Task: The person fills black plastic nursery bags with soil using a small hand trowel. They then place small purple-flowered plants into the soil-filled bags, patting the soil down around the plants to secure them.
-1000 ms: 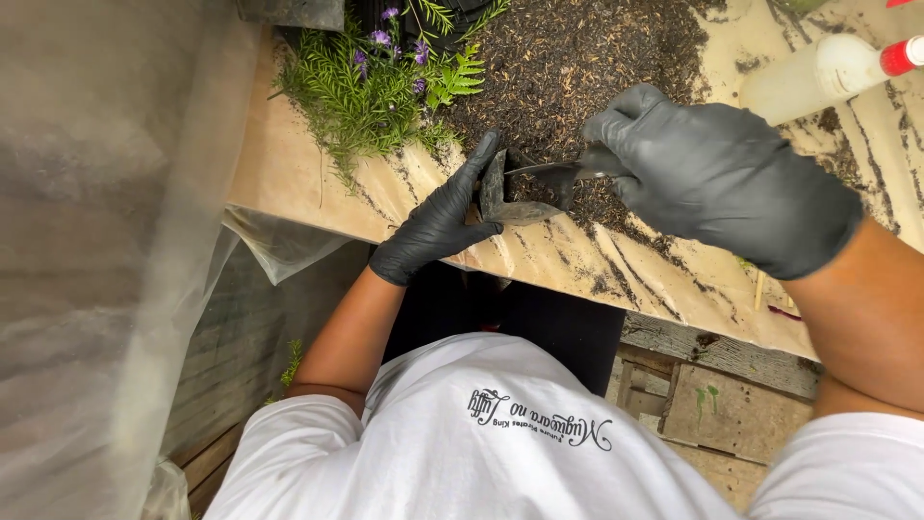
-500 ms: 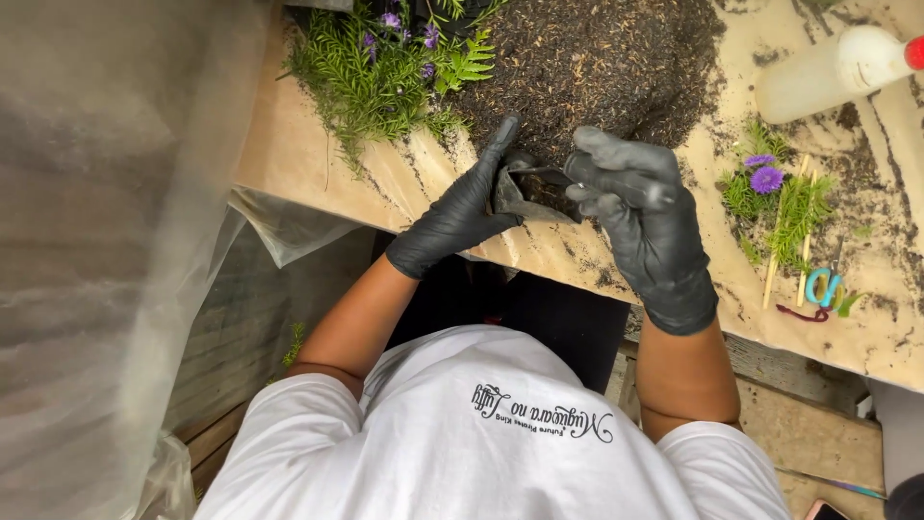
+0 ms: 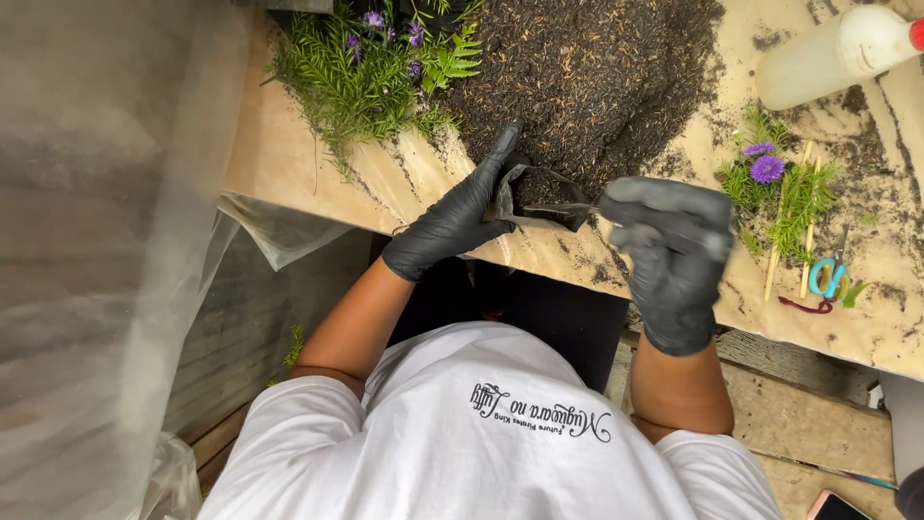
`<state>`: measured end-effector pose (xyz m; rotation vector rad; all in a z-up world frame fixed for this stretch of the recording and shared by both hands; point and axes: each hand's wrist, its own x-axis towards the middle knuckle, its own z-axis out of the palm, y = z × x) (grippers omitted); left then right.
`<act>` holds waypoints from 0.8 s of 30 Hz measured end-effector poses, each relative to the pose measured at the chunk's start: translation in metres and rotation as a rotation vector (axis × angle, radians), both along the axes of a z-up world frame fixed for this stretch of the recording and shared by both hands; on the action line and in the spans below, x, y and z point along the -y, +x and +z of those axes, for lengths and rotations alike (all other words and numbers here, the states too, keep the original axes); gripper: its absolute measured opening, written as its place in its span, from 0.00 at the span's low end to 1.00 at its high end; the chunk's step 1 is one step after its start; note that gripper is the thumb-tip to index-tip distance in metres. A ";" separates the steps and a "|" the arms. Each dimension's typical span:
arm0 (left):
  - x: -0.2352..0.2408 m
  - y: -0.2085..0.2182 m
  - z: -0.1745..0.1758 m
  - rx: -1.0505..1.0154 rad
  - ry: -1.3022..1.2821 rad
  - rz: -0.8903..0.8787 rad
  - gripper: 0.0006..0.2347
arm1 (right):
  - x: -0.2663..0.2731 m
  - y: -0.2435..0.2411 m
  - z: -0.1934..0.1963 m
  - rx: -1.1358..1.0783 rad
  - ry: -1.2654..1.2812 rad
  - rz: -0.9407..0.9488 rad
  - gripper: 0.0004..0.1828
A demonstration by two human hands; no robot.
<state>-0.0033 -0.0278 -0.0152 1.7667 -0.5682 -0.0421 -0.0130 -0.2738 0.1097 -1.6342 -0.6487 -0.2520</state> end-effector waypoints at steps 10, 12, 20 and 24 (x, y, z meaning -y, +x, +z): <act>0.000 0.001 -0.010 0.002 -0.001 -0.023 0.45 | -0.014 0.026 -0.031 0.360 -0.171 0.007 0.14; -0.002 0.004 0.000 0.021 0.046 0.003 0.45 | -0.016 0.029 -0.032 0.432 -0.142 0.060 0.20; -0.003 0.002 0.020 0.080 0.175 0.068 0.40 | -0.021 0.019 -0.020 0.329 -0.231 -0.035 0.14; -0.008 -0.001 0.020 0.066 0.198 0.052 0.40 | -0.005 0.013 -0.021 0.255 -0.020 -0.023 0.20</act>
